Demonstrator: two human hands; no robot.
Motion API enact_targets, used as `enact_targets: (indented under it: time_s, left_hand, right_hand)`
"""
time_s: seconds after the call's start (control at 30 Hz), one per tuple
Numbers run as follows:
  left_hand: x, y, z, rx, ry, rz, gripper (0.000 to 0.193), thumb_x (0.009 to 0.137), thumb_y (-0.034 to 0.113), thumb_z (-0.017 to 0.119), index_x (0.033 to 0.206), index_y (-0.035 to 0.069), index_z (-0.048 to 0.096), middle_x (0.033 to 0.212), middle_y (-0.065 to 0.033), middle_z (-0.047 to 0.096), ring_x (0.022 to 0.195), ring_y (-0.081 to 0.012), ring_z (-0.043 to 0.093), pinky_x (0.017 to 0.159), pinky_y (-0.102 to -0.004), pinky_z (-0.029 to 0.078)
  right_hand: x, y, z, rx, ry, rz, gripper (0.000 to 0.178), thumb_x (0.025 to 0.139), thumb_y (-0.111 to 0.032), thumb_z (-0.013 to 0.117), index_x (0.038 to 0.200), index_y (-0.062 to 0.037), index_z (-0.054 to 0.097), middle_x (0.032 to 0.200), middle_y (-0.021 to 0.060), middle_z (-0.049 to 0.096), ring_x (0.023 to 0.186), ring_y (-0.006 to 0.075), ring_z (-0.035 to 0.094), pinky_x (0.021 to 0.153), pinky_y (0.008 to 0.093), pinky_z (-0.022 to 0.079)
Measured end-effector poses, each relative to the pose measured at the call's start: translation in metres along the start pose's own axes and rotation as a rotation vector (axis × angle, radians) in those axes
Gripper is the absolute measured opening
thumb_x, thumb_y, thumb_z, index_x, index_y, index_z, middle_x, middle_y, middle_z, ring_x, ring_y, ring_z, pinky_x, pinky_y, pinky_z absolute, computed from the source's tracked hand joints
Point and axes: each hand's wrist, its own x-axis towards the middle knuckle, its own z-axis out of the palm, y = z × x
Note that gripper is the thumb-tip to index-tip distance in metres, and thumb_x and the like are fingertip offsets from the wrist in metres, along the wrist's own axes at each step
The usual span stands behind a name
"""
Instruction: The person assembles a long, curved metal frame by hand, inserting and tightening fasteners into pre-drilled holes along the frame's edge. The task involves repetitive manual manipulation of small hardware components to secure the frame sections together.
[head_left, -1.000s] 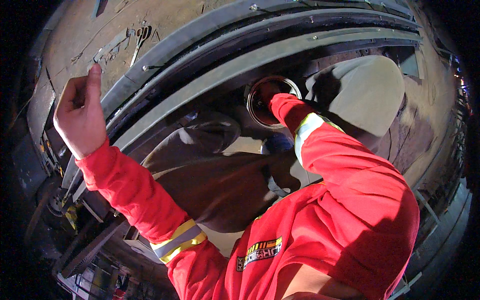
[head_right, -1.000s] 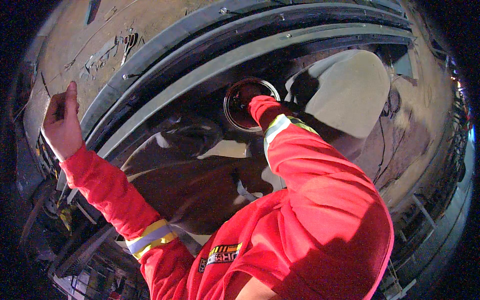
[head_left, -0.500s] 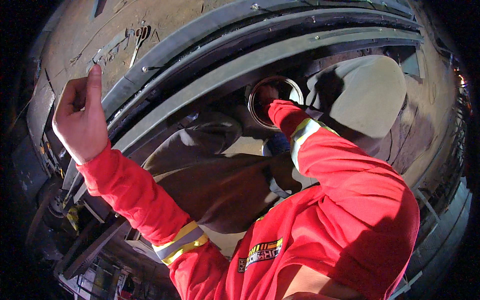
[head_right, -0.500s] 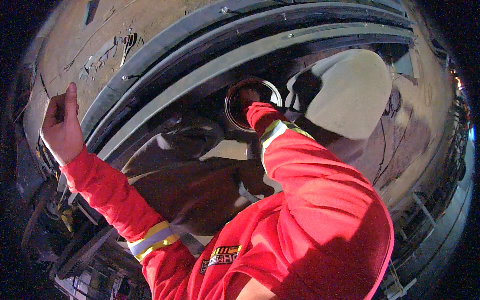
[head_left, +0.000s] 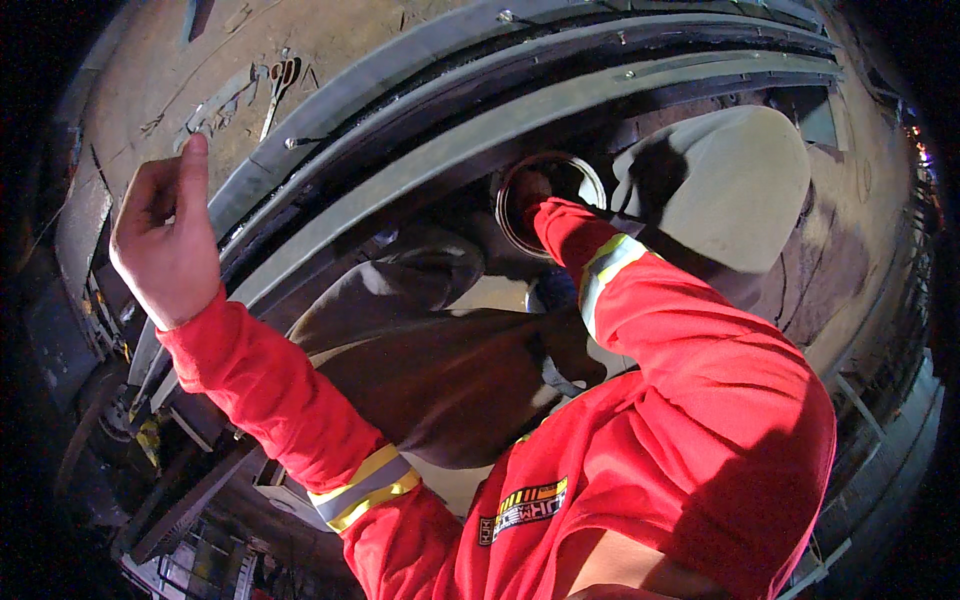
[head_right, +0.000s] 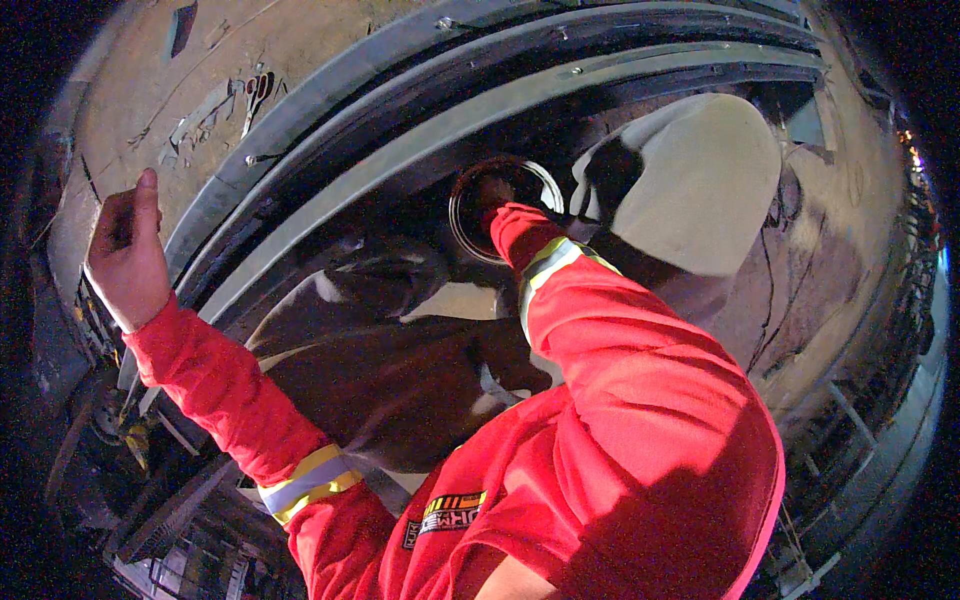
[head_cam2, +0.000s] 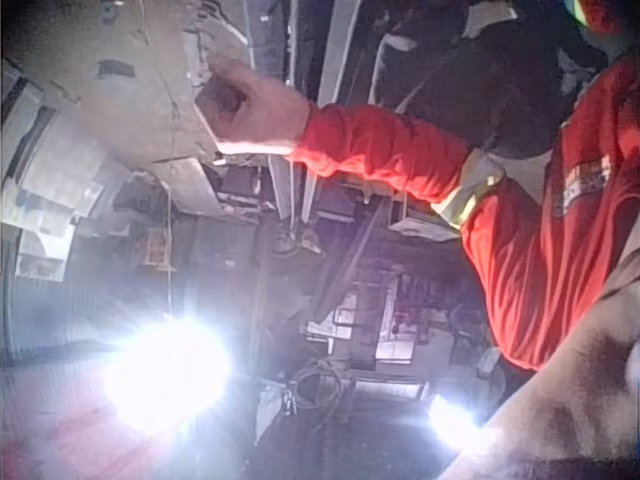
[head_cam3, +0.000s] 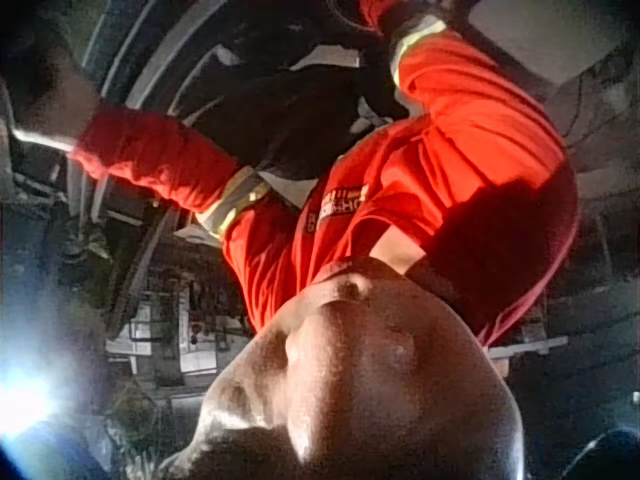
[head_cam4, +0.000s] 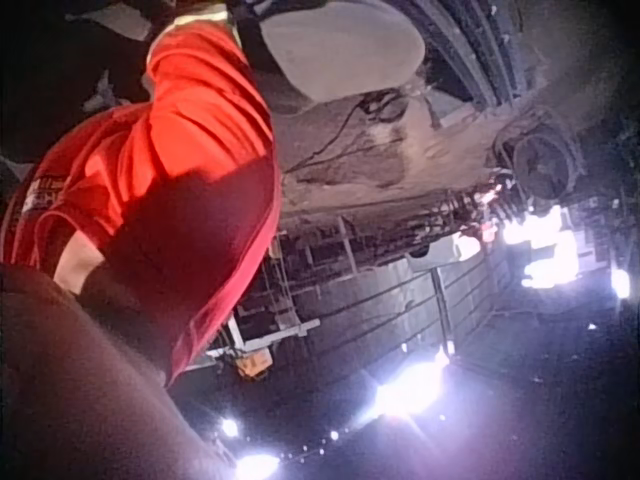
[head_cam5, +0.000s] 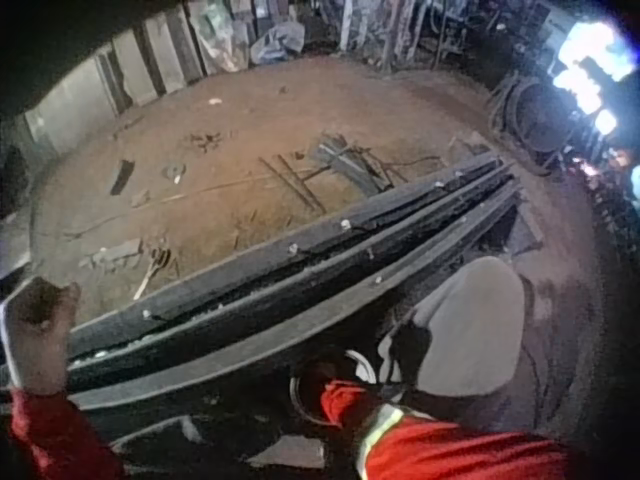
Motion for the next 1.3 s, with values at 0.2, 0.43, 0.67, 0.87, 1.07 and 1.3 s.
enact_targets:
  time_s: [0.2, 0.43, 0.67, 0.87, 1.07, 1.3]
  left_hand:
    - [-0.003, -0.008, -0.002, 0.078, -0.043, -0.018, 0.027, 0.080, 0.027, 0.068, 0.072, 0.002, 0.063, 0.060, 0.0016, 0.055, 0.058, -0.0043, 0.045, 0.056, -0.0199, 0.037]
    - [-0.020, -0.004, 0.021, -0.075, -0.157, 0.060, 0.021, 0.079, 0.020, 0.068, 0.076, 0.000, 0.063, 0.061, -0.0049, 0.059, 0.057, -0.0070, 0.051, 0.056, -0.0223, 0.043]
    - [-0.101, 0.023, 0.097, -0.624, -0.653, -0.194, 0.025, 0.083, 0.021, 0.062, 0.078, -0.003, 0.062, 0.063, -0.0026, 0.058, 0.059, -0.0082, 0.051, 0.055, -0.0240, 0.041]
    - [-0.192, 0.018, 0.155, -1.460, -0.979, -1.168, 0.031, 0.093, 0.032, 0.040, 0.088, 0.007, 0.060, 0.080, -0.0050, 0.062, 0.072, -0.0179, 0.059, 0.065, -0.0334, 0.049]
    - [-0.213, 0.013, 0.155, -1.264, -0.938, -1.157, 0.021, 0.089, 0.021, 0.045, 0.087, 0.004, 0.057, 0.079, -0.0072, 0.059, 0.067, -0.0205, 0.057, 0.060, -0.0338, 0.049]
    - [-0.188, -0.011, 0.148, -0.936, -0.717, -0.969, 0.020, 0.084, 0.020, 0.052, 0.073, 0.003, 0.055, 0.065, -0.0045, 0.052, 0.046, -0.0154, 0.046, 0.039, -0.0295, 0.035]
  right_hand:
    - [0.002, -0.002, -0.002, -0.003, -0.004, -0.019, 0.042, 0.064, -0.024, 0.072, 0.098, -0.0010, 0.063, 0.103, 0.0195, 0.062, 0.094, 0.0308, 0.062, 0.080, 0.0404, 0.051]
    - [-0.003, -0.001, -0.007, -0.010, -0.033, -0.034, 0.044, 0.064, -0.025, 0.073, 0.099, -0.0008, 0.063, 0.103, 0.0196, 0.062, 0.095, 0.0306, 0.062, 0.080, 0.0405, 0.051]
    - [-0.098, 0.045, -0.077, 0.265, -0.170, -0.367, 0.027, 0.062, -0.022, 0.072, 0.080, -0.0037, 0.067, 0.081, 0.0198, 0.065, 0.082, 0.0304, 0.064, 0.075, 0.0387, 0.051]
    - [-0.211, 0.045, -0.106, 0.715, 0.621, -0.816, 0.014, 0.062, -0.014, 0.063, 0.073, -0.0062, 0.063, 0.077, 0.0096, 0.063, 0.073, 0.0294, 0.061, 0.067, 0.0366, 0.051]
    - [-0.229, 0.033, -0.073, 0.461, 0.816, -0.889, 0.016, 0.070, -0.018, 0.062, 0.077, -0.0035, 0.060, 0.083, 0.0074, 0.056, 0.079, 0.0252, 0.056, 0.072, 0.0360, 0.049]
    - [-0.144, 0.053, -0.084, -0.274, -0.157, -0.552, 0.022, 0.076, -0.015, 0.055, 0.090, -0.0023, 0.066, 0.097, 0.0209, 0.063, 0.090, 0.0350, 0.063, 0.075, 0.0407, 0.052]
